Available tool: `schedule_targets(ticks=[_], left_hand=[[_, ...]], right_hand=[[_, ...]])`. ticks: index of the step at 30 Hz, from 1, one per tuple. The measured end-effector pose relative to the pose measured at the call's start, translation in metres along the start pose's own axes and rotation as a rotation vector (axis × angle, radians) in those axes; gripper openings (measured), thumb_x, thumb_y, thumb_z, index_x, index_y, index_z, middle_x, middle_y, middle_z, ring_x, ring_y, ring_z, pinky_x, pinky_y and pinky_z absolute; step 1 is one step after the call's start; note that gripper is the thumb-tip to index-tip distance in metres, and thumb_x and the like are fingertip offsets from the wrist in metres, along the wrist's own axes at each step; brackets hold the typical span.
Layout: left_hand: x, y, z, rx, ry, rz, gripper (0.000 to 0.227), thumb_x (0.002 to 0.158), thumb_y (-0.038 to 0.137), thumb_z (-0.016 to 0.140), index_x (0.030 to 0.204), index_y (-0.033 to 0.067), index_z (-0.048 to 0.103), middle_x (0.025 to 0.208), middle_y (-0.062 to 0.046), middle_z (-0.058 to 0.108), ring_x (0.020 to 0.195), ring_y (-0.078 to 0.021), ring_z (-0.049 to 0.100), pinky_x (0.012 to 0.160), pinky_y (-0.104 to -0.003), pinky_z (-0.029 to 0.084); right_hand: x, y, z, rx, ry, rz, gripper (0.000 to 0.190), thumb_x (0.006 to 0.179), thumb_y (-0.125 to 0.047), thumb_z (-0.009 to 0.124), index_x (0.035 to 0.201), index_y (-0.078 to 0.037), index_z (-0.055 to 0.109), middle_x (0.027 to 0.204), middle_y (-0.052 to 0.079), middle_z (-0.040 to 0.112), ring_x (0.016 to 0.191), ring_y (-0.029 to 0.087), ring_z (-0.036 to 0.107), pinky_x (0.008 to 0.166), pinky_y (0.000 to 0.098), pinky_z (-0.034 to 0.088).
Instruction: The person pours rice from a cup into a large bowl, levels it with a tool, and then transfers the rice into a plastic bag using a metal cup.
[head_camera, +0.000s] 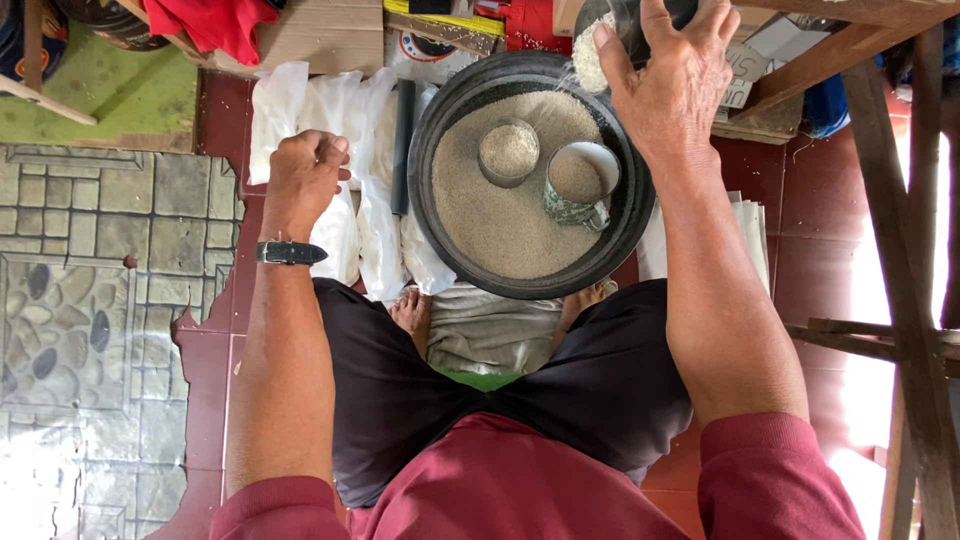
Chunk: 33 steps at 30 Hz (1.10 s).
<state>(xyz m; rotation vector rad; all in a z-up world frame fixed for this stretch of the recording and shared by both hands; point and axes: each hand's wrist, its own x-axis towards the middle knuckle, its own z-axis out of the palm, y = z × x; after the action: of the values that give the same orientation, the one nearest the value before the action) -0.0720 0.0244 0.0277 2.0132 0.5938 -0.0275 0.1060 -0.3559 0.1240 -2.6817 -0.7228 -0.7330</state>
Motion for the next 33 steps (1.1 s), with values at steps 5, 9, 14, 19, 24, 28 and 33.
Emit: schedule_targets(ticks=[5,9,14,19,24,28,33], left_hand=[[0.006,-0.007,0.005,0.01,-0.005,0.041,0.03,0.107,0.032,0.057,0.101,0.0045,0.067,0.091,-0.007,0.072,0.072,-0.0158,0.076,0.055,-0.027,0.054],[0.006,-0.001,0.008,0.03,-0.003,0.035,0.024,0.106,0.025,0.059,0.1,0.004,0.068,0.083,-0.005,0.071,0.07,-0.0159,0.075,0.059,-0.028,0.055],[0.006,0.006,0.012,0.06,-0.023,0.0,0.026,0.105,0.026,0.058,0.101,0.0033,0.069,0.096,-0.01,0.075,0.073,-0.0221,0.077,0.062,-0.03,0.056],[0.015,0.005,0.019,0.065,-0.037,-0.024,0.027,0.105,0.027,0.057,0.094,0.0044,0.068,0.092,-0.008,0.075,0.072,-0.0208,0.078,0.061,-0.029,0.052],[0.02,0.005,0.023,0.043,-0.064,-0.102,0.024,0.105,0.027,0.06,0.094,0.0066,0.068,0.092,-0.006,0.073,0.074,-0.0205,0.078,0.062,-0.027,0.05],[0.029,-0.007,0.028,0.036,-0.056,-0.042,0.027,0.105,0.026,0.06,0.09,0.0046,0.067,0.088,-0.006,0.072,0.07,-0.0227,0.078,0.06,-0.025,0.051],[0.029,-0.009,0.029,0.047,-0.063,-0.028,0.027,0.106,0.025,0.06,0.09,0.0041,0.066,0.091,-0.005,0.073,0.07,-0.0233,0.078,0.061,-0.026,0.05]], right_hand=[[0.001,-0.009,0.0,-0.052,0.0,-0.002,0.046,0.112,-0.048,0.073,0.143,-0.014,0.067,0.129,0.025,0.038,0.108,0.045,0.046,0.053,0.0598,0.057],[-0.001,0.0,0.01,0.021,0.037,-0.008,0.045,0.112,-0.049,0.071,0.139,-0.013,0.072,0.131,0.022,0.039,0.111,0.042,0.047,0.057,0.0555,0.06],[-0.002,0.004,0.013,0.094,0.022,-0.019,0.036,0.099,-0.038,0.084,0.116,-0.006,0.077,0.122,0.022,0.042,0.107,0.045,0.048,0.061,0.0588,0.057],[0.002,-0.001,0.005,0.07,0.036,-0.02,0.038,0.094,-0.036,0.088,0.111,-0.006,0.075,0.113,0.022,0.042,0.104,0.043,0.046,0.052,0.0585,0.054],[-0.001,-0.001,0.0,0.065,0.041,-0.053,0.042,0.093,-0.037,0.092,0.114,-0.005,0.076,0.119,0.022,0.041,0.107,0.043,0.045,0.055,0.058,0.054],[0.0,-0.009,-0.009,0.072,0.028,-0.066,0.045,0.089,-0.036,0.094,0.114,-0.004,0.074,0.12,0.023,0.041,0.106,0.045,0.045,0.067,0.0601,0.052],[0.001,-0.016,-0.015,0.112,0.011,-0.066,0.051,0.087,-0.035,0.095,0.121,-0.003,0.073,0.12,0.021,0.041,0.108,0.042,0.044,0.067,0.0585,0.053]])
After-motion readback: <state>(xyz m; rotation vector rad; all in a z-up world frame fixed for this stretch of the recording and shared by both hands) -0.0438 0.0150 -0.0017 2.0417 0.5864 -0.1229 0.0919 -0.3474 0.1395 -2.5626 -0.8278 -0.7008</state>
